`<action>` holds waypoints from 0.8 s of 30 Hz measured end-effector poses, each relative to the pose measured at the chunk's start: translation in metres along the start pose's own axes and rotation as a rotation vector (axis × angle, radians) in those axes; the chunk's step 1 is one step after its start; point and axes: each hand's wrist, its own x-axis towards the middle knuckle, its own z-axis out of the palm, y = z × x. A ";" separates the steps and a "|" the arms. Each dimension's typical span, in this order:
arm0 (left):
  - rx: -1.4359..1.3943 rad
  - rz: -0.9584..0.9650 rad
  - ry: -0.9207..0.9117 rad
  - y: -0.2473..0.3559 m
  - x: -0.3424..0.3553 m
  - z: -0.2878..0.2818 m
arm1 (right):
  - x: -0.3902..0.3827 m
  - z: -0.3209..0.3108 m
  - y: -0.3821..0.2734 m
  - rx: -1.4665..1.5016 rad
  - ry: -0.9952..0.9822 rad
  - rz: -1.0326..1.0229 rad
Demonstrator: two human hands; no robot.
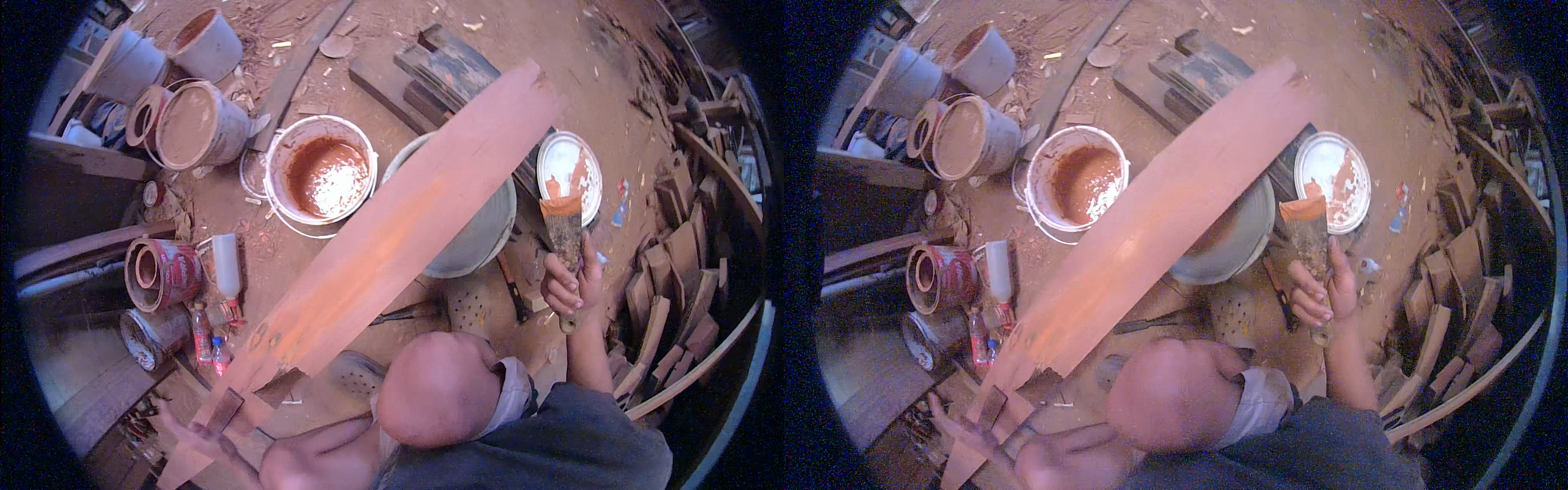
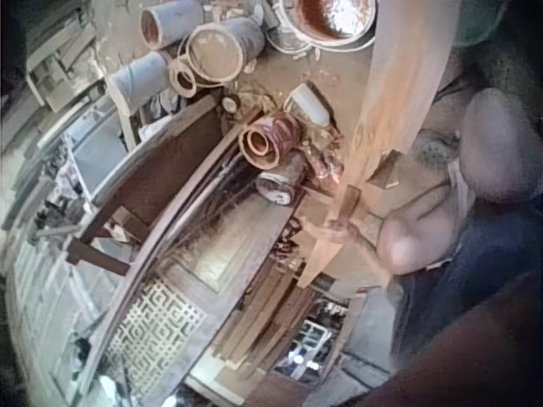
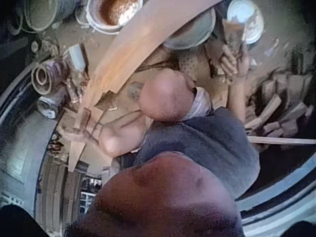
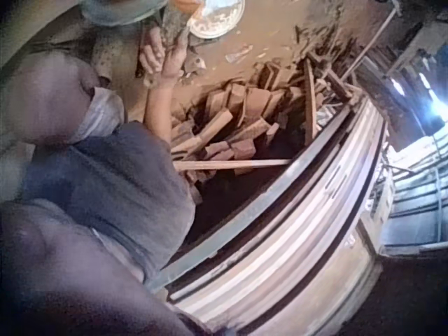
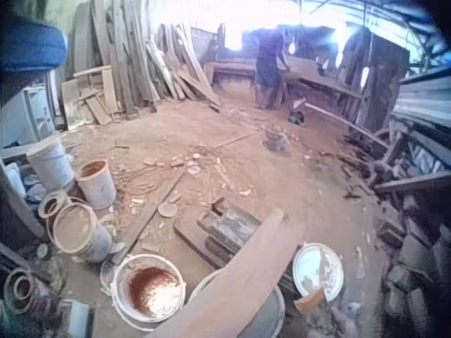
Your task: The person sits on the floor in a workshop and smooths a long, curved piece of wood using a hand plane and sandpaper. They then apply a liquid finish to the wood using a sponge, working along the length of the piece.
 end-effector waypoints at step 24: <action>-0.471 0.467 -0.484 0.344 0.201 0.197 | 0.047 0.011 -0.026 -1.771 0.218 -0.122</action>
